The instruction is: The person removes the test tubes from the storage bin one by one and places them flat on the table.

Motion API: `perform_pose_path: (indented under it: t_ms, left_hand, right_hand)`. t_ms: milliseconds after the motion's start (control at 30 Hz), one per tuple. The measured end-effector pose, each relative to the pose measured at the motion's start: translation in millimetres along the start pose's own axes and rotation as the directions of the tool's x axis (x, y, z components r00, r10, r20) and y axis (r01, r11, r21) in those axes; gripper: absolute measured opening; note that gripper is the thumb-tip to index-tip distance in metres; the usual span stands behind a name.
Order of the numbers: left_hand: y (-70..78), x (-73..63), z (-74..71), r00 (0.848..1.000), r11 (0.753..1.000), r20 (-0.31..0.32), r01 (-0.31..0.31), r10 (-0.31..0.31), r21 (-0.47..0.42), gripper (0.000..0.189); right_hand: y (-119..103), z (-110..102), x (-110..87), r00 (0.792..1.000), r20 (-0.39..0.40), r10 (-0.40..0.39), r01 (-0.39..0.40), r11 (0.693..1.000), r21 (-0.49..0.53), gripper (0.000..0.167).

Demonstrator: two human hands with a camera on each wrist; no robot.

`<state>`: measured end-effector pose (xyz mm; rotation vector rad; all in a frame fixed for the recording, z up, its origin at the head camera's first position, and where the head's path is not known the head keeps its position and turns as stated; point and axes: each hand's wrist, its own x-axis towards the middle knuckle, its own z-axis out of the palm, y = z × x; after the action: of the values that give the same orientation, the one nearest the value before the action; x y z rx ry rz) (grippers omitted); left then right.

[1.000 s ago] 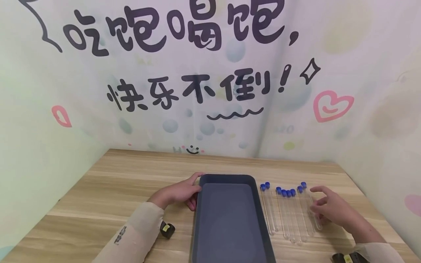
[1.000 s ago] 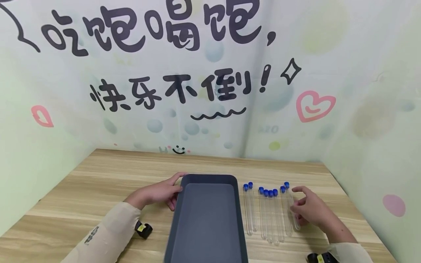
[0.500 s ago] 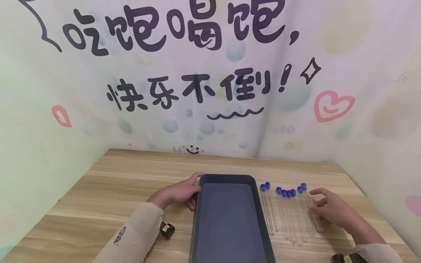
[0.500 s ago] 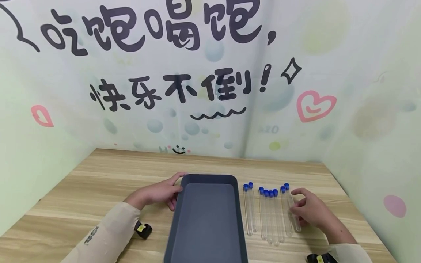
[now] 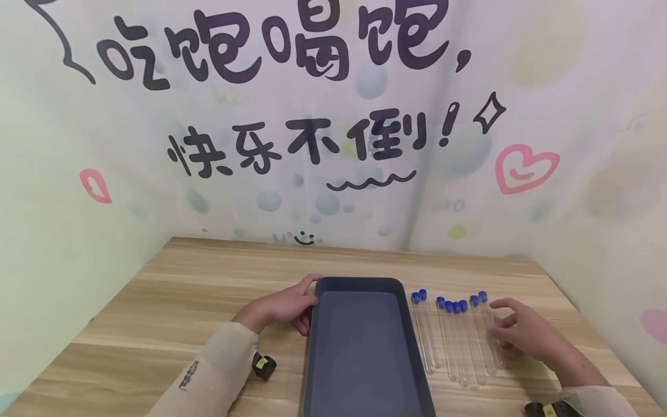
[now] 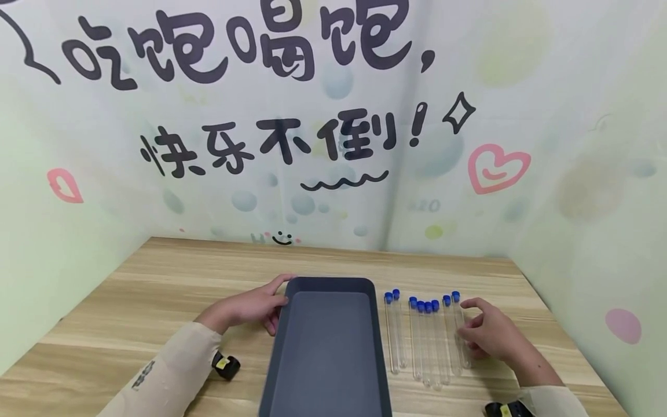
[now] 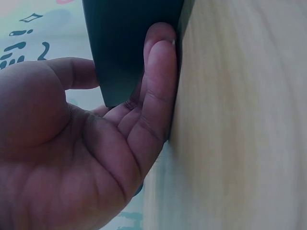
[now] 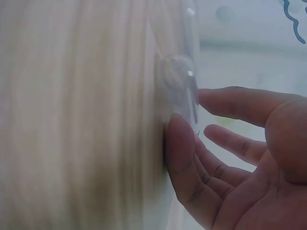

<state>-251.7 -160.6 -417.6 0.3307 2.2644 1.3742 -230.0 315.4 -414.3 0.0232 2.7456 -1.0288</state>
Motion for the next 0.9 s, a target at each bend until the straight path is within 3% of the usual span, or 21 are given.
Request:
perform_pose_path:
  t_ms: [167, 333, 433, 500, 600, 667, 800, 900]
  left_hand:
    - [0.7, -1.4, 1.2, 1.000, 1.000, 0.002, -0.005, 0.005, 0.000, 0.059]
    - [2.2, -4.5, 3.7, 1.000, 1.000, -0.005, 0.002, -0.002, 0.005, 0.059]
    - [6.3, -5.6, 4.1, 0.998, 0.998, -0.057, 0.008, -0.004, 0.067, 0.058]
    - [11.1, -6.8, 4.1, 0.990, 0.981, -0.140, 0.009, 0.019, 0.194, 0.058]
    - [19.3, -10.8, 5.4, 0.952, 0.906, -0.297, 0.062, 0.073, 0.418, 0.058]
    - [24.7, -15.4, 8.0, 0.920, 0.827, -0.375, 0.122, 0.113, 0.548, 0.061]
    - [34.3, -28.0, 15.4, 0.892, 0.713, -0.422, 0.187, 0.165, 0.675, 0.067]
    - [40.9, -37.0, 20.0, 0.882, 0.666, -0.427, 0.197, 0.201, 0.720, 0.072]
  right_hand:
    - [-3.1, -2.7, -3.7, 0.995, -0.076, -0.066, 0.062, 0.997, -0.054, 0.057]
    - [-24.8, -1.8, -14.8, 0.981, -0.140, -0.133, 0.124, 0.990, -0.074, 0.052]
    - [-42.3, 2.5, -22.9, 0.973, -0.158, -0.170, 0.156, 0.983, -0.098, 0.051]
    - [-53.9, 7.5, -27.2, 0.963, -0.173, -0.205, 0.185, 0.975, -0.123, 0.048]
    - [-71.5, 15.7, -30.5, 0.944, -0.190, -0.271, 0.239, 0.955, -0.177, 0.045]
    - [-82.7, 21.4, -31.1, 0.927, -0.199, -0.319, 0.275, 0.936, -0.219, 0.046]
    - [-99.7, 34.6, -34.3, 0.899, -0.205, -0.387, 0.319, 0.899, -0.301, 0.055]
    - [-107.0, 44.8, -36.6, 0.890, -0.210, -0.405, 0.313, 0.877, -0.365, 0.062]
